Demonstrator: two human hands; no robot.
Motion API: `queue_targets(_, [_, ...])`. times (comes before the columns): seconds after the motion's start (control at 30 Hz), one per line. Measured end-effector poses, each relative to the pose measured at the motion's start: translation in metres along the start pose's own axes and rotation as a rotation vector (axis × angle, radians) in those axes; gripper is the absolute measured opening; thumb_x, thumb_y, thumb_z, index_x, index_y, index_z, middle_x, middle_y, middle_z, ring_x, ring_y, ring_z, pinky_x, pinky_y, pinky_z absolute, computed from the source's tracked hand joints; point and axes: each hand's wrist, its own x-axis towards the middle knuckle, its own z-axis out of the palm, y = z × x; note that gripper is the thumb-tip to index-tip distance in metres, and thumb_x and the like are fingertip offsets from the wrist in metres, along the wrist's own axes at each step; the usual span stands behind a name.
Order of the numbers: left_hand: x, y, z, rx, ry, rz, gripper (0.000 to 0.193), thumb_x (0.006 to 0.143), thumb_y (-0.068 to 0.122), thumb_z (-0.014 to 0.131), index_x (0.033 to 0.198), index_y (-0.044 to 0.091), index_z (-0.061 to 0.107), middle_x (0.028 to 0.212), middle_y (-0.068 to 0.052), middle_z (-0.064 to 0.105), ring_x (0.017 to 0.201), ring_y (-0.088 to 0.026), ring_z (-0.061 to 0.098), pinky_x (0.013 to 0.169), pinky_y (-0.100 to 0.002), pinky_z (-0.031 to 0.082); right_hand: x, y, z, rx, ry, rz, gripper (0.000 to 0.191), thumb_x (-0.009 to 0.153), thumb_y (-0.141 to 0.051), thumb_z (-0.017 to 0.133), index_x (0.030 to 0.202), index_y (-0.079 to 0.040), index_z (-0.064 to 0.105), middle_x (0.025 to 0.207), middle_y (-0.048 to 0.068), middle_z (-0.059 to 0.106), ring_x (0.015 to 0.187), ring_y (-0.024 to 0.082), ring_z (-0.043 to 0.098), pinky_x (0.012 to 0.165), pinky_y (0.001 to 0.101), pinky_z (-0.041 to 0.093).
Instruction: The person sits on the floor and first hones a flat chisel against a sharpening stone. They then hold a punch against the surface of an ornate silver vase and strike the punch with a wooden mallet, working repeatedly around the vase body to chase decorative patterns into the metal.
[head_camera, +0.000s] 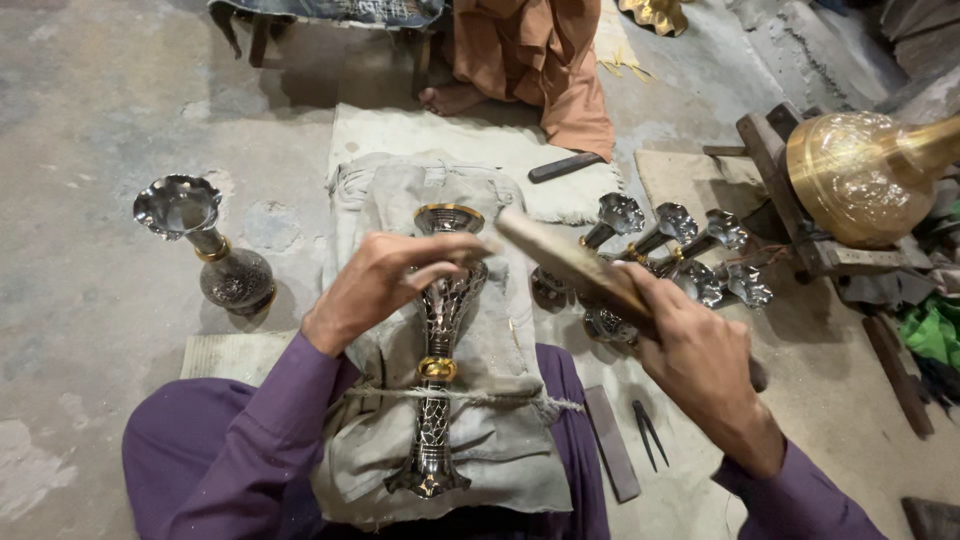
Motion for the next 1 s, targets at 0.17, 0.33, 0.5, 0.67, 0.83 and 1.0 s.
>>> queue_targets(0.17, [-0.004,-0.006,-0.005,-0.241,0.038,-0.144,0.045,0.091,0.003,0.076,0.134,0.006,0.063,0.102,-0.01,0.081,0.094,-0.014,0.08,0.079,-0.028,0.065,0.008,-0.008,-0.012,-0.04,-0.142,-0.046,0.078,0.078,-0.015,0.074,0.152,-0.026,0.049,0.118,0.003,0.073,0.081,0.021,0.075,0.07,0.0379,0.063])
queue_targets(0.33, [-0.002,-0.01,-0.005,-0.234,-0.017,-0.176,0.045,0.09,0.004,0.077,0.133,0.006,0.064,0.099,-0.01,0.082,0.09,-0.013,0.08,0.076,-0.027,0.065,0.014,-0.011,-0.015,0.22,0.055,-0.188,0.076,0.082,-0.016,0.074,0.152,-0.019,0.045,0.119,0.013,0.069,0.093,0.025,0.072,0.074,0.041,0.063])
queue_targets(0.5, [0.0,-0.01,-0.008,-0.148,-0.034,-0.15,0.047,0.088,0.006,0.078,0.133,0.007,0.065,0.095,-0.009,0.082,0.085,-0.013,0.08,0.074,-0.028,0.062,0.022,-0.013,-0.019,-0.005,-0.079,-0.161,0.086,0.079,-0.019,0.078,0.157,-0.028,0.042,0.109,0.009,0.07,0.09,0.024,0.069,0.074,0.0392,0.063])
queue_targets(0.67, [-0.002,-0.01,-0.007,-0.148,-0.03,-0.173,0.046,0.089,0.006,0.077,0.133,0.007,0.065,0.097,-0.009,0.081,0.089,-0.013,0.08,0.077,-0.027,0.064,0.023,-0.014,-0.034,0.085,0.248,-0.165,0.078,0.083,-0.013,0.078,0.154,-0.026,0.047,0.116,0.012,0.07,0.087,0.023,0.07,0.076,0.0382,0.063])
queue_targets(0.83, [-0.005,-0.012,-0.003,-0.107,-0.006,-0.131,0.046,0.088,0.009,0.078,0.133,0.009,0.066,0.101,-0.01,0.081,0.091,-0.015,0.08,0.078,-0.028,0.066,0.03,-0.011,-0.052,0.041,0.373,-0.343,0.076,0.087,-0.009,0.075,0.156,-0.025,0.047,0.114,0.01,0.072,0.087,0.023,0.072,0.077,0.0396,0.063])
queue_targets(1.0, [-0.005,-0.011,-0.003,-0.093,-0.002,-0.147,0.048,0.086,0.01,0.079,0.131,0.009,0.066,0.101,-0.01,0.081,0.09,-0.015,0.08,0.076,-0.028,0.065,0.035,-0.02,-0.059,0.089,0.391,-0.316,0.075,0.087,-0.005,0.074,0.155,-0.023,0.048,0.114,0.011,0.074,0.081,0.022,0.072,0.075,0.0372,0.064])
